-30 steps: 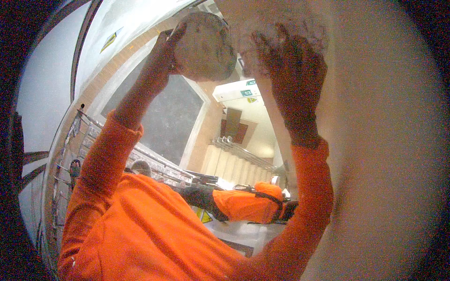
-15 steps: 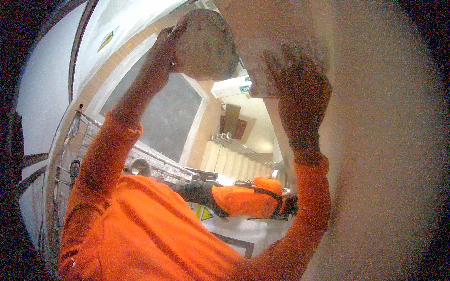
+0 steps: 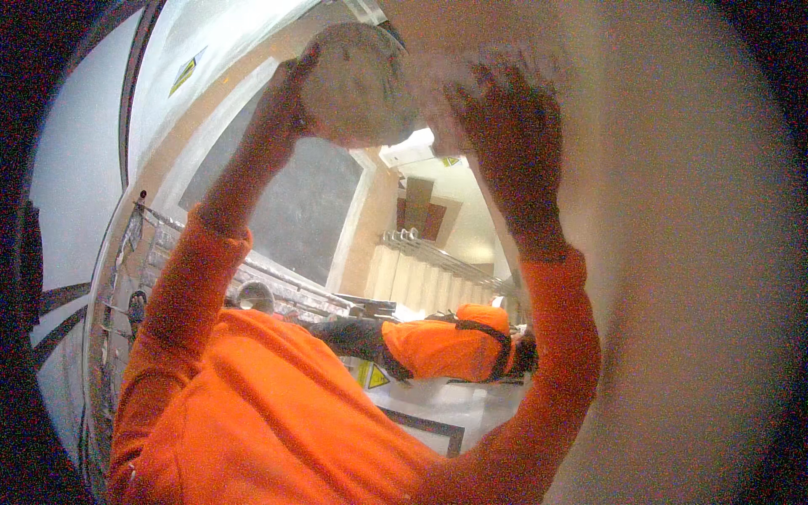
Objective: The person stands on a scaffold and uses a trowel to scoop plaster from a hawk and apply it to a wall. They repeatedly smooth the plaster on the wall surface and scrape excess material back onto the hawk.
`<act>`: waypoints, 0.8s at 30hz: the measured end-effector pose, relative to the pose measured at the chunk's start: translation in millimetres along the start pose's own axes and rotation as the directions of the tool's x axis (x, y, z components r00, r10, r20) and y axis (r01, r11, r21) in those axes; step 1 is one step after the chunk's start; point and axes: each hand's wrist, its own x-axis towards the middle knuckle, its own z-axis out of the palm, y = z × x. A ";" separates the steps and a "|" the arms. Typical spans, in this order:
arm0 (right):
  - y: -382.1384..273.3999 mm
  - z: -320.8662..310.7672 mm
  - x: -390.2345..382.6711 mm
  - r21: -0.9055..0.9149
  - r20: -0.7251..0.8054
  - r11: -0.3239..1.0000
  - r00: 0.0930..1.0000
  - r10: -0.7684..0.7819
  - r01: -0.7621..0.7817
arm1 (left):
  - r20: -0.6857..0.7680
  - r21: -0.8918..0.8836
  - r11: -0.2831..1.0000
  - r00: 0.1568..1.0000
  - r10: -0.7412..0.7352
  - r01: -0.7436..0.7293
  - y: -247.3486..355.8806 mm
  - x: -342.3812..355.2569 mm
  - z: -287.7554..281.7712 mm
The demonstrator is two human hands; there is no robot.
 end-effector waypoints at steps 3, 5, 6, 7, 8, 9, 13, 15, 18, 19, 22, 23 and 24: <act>7.9 -0.7 -17.4 -0.073 0.004 0.997 1.000 0.028 -0.028 | 0.024 0.016 1.000 0.999 -0.024 0.024 -4.1 4.7 2.2; 9.6 -5.1 -10.5 -0.087 -0.051 0.995 0.998 0.045 -0.049 | 0.040 0.025 0.999 0.998 -0.046 0.045 -8.1 4.2 1.5; 13.2 -5.9 1.7 -0.087 -0.093 0.995 0.995 0.048 -0.056 | 0.046 0.026 0.999 0.998 -0.046 0.045 -9.3 6.0 0.1; 13.0 -5.0 13.0 -0.078 -0.135 0.995 0.989 0.052 -0.063 | 0.028 0.037 0.998 0.999 -0.045 0.044 -9.6 3.7 -1.4; 15.2 -1.4 20.3 -0.106 -0.156 0.993 0.987 0.037 -0.054 | 0.020 0.040 0.998 0.999 -0.043 0.043 -10.6 1.6 0.6; 18.1 4.3 28.0 -0.135 -0.177 0.990 0.984 0.021 -0.045 | 0.013 0.042 0.998 0.999 -0.042 0.042 -11.6 0.2 2.9; 23.6 28.9 12.4 -0.118 -0.102 0.992 0.994 0.037 -0.049 | -0.008 -0.016 0.993 0.993 -0.114 0.114 -2.9 -5.9 9.4; 20.7 30.1 -10.9 -0.141 -0.010 0.988 0.998 0.058 -0.058 | -0.005 -0.064 0.981 0.983 -0.182 0.181 -3.0 -6.5 14.0; 19.1 10.0 -38.0 -0.077 0.021 0.996 0.999 0.040 -0.038 | 0.029 -0.092 0.967 0.972 -0.235 0.236 -4.2 -2.9 12.9; 22.3 3.1 -43.2 -0.052 0.018 0.998 1.000 0.023 -0.022 | 0.064 -0.107 0.965 0.970 -0.234 0.240 -12.5 1.5 15.8; 13.5 -24.7 -21.0 -0.123 -0.041 0.991 0.998 0.038 -0.043 | 0.048 -0.064 0.971 0.973 -0.227 0.230 -17.2 -1.0 17.7; 13.1 -29.6 -10.2 -0.133 -0.088 0.990 0.996 0.028 -0.039 | 0.034 -0.035 0.974 0.974 -0.222 0.224 -15.6 -4.4 19.8; 15.0 -29.3 5.6 -0.142 -0.136 0.989 0.991 0.017 -0.036 | 0.032 -0.035 0.975 0.976 -0.217 0.218 -15.7 -7.2 20.8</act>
